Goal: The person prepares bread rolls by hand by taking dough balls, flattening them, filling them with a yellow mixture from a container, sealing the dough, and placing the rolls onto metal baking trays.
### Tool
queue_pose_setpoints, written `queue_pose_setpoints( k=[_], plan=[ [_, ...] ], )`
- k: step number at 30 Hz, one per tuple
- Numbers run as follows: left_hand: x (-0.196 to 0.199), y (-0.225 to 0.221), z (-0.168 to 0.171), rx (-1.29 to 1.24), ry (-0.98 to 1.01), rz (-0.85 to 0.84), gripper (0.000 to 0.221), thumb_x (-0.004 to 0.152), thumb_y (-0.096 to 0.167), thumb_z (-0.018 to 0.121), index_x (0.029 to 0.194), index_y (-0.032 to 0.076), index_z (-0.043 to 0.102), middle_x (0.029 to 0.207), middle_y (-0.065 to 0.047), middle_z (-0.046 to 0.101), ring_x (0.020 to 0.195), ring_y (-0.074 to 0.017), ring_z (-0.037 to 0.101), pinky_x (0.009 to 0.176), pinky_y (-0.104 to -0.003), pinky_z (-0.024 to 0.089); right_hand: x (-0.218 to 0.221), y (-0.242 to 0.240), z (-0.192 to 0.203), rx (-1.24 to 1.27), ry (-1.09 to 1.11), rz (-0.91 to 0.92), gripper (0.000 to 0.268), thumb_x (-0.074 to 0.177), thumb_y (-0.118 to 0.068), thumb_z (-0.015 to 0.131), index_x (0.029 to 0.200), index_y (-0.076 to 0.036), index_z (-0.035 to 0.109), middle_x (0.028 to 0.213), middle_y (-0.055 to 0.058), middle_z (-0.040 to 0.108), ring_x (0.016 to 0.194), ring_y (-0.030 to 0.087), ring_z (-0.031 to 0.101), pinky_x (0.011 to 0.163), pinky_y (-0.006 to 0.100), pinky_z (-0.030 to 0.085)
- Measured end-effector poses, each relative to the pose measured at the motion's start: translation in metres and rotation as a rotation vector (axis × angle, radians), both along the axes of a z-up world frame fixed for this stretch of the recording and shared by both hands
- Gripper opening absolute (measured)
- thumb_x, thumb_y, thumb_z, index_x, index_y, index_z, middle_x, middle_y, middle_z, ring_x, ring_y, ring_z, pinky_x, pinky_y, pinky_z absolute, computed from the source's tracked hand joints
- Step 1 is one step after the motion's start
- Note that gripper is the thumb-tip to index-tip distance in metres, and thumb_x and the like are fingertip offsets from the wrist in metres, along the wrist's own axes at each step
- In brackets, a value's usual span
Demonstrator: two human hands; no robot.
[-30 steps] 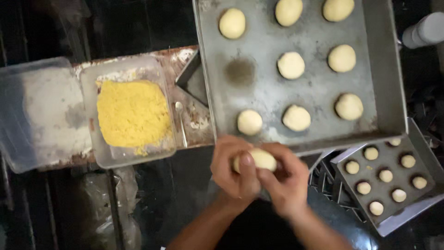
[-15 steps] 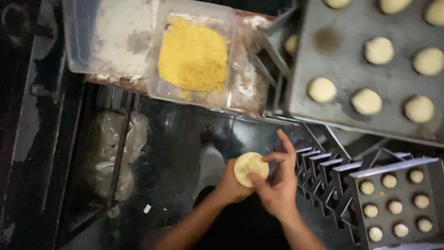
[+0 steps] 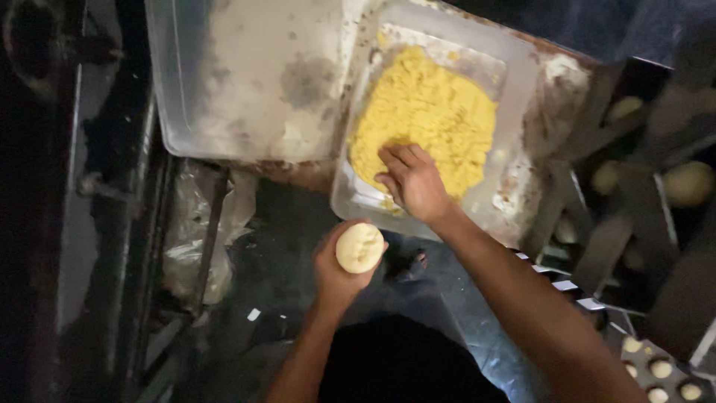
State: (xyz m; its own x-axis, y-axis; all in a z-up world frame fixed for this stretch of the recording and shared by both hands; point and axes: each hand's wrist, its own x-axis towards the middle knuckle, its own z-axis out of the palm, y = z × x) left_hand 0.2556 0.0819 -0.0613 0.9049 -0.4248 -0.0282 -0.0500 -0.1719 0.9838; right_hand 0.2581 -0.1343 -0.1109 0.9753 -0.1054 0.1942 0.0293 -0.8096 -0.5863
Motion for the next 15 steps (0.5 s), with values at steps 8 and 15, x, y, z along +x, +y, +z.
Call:
queue_pose_setpoints(
  k=[8,15],
  plan=[
    [0.072,-0.031,-0.077,0.034,-0.309,0.056,0.058,0.07,-0.004,0.082,0.125,-0.002,0.064,0.119,-0.018,0.07,0.108,-0.0335,0.07,0.096,-0.04,0.057,0.015,-0.011,0.009,-0.147,0.16,0.109,0.032,0.08,-0.018,0.077,0.11,-0.006,0.074,0.107,0.011,0.07,0.097,0.032,0.063,0.085,0.042,0.052],
    [0.065,-0.03,-0.094,-0.09,-0.106,0.034,0.067,0.071,0.0,0.083,0.132,-0.006,0.058,0.128,-0.023,0.066,0.116,-0.0349,0.066,0.1,-0.043,0.054,0.001,-0.054,0.008,-0.13,0.388,0.21,0.018,0.082,-0.016,0.075,0.099,-0.01,0.074,0.1,0.006,0.072,0.096,0.029,0.065,0.086,0.041,0.053]
  ],
)
